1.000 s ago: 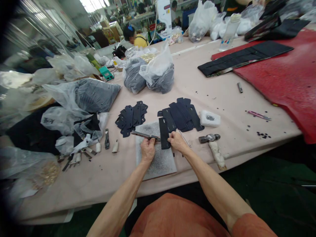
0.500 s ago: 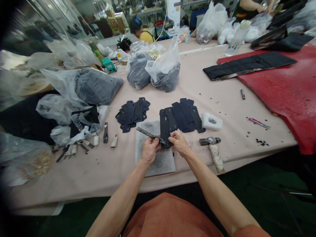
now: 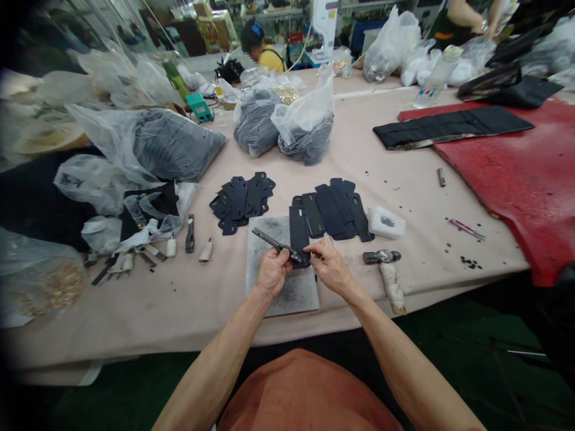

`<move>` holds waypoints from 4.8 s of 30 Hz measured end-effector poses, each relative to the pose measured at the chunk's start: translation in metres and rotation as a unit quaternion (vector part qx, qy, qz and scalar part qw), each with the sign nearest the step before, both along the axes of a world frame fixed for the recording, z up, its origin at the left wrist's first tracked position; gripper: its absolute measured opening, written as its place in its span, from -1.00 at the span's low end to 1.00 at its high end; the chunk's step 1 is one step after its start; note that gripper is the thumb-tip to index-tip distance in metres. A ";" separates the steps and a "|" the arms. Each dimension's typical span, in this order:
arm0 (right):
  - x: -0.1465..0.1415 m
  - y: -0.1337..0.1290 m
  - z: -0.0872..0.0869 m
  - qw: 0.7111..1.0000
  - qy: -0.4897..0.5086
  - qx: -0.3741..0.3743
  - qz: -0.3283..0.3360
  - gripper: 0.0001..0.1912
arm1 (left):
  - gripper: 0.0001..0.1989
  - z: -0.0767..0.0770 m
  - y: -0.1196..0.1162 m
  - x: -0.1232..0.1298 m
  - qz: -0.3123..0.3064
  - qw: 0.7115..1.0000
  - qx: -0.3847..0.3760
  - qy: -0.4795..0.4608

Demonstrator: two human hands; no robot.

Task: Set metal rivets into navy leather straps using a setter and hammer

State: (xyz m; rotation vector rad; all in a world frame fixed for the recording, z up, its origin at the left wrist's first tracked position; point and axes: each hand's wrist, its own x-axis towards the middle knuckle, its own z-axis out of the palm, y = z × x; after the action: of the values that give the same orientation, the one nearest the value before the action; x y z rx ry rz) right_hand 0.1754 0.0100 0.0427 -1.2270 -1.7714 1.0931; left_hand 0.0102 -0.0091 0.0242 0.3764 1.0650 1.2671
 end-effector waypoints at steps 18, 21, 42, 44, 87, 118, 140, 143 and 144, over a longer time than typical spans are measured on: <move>-0.020 -0.014 -0.003 0.998 -0.037 0.042 -0.032 -0.91 | -0.62 -0.009 -0.005 0.008 0.067 0.997 -0.002 0.025; -0.015 -0.025 -0.003 0.998 0.001 0.035 -0.044 -0.94 | -0.65 -0.014 -0.003 0.005 0.089 0.996 -0.007 0.021; 0.105 -0.091 -0.025 0.929 -0.330 -0.129 -0.109 -0.88 | -0.68 -0.008 0.005 0.002 0.064 0.996 0.023 0.064; 0.082 -0.072 -0.015 0.950 -0.257 -0.121 -0.131 -0.83 | -0.71 -0.007 0.003 0.003 0.064 0.994 0.029 0.085; -0.022 0.015 -0.015 0.795 0.522 -0.209 -0.228 -0.75 | -0.76 -0.033 -0.029 -0.038 0.020 0.892 0.144 0.427; -0.182 0.148 -0.020 0.947 0.153 -0.269 -0.091 -0.75 | -0.76 -0.028 -0.037 -0.033 0.009 0.885 0.150 0.442; -0.250 0.199 -0.013 0.943 -0.324 -0.068 -0.021 -0.47 | -0.71 -0.059 -0.041 -0.027 0.029 0.867 0.126 0.482; -0.268 0.196 -0.014 0.942 -0.335 -0.031 -0.020 -0.46 | -0.70 -0.070 -0.044 -0.025 0.026 0.867 0.130 0.481; -0.269 0.197 -0.015 0.942 -0.334 -0.029 -0.025 -0.46 | -0.69 -0.072 -0.045 -0.025 0.022 0.867 0.128 0.481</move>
State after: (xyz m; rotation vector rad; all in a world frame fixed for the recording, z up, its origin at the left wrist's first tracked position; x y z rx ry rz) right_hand -0.0937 0.2068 0.0280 -1.8183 -2.1861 0.7404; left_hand -0.0144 -0.0539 -0.0478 1.2869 1.7350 1.2685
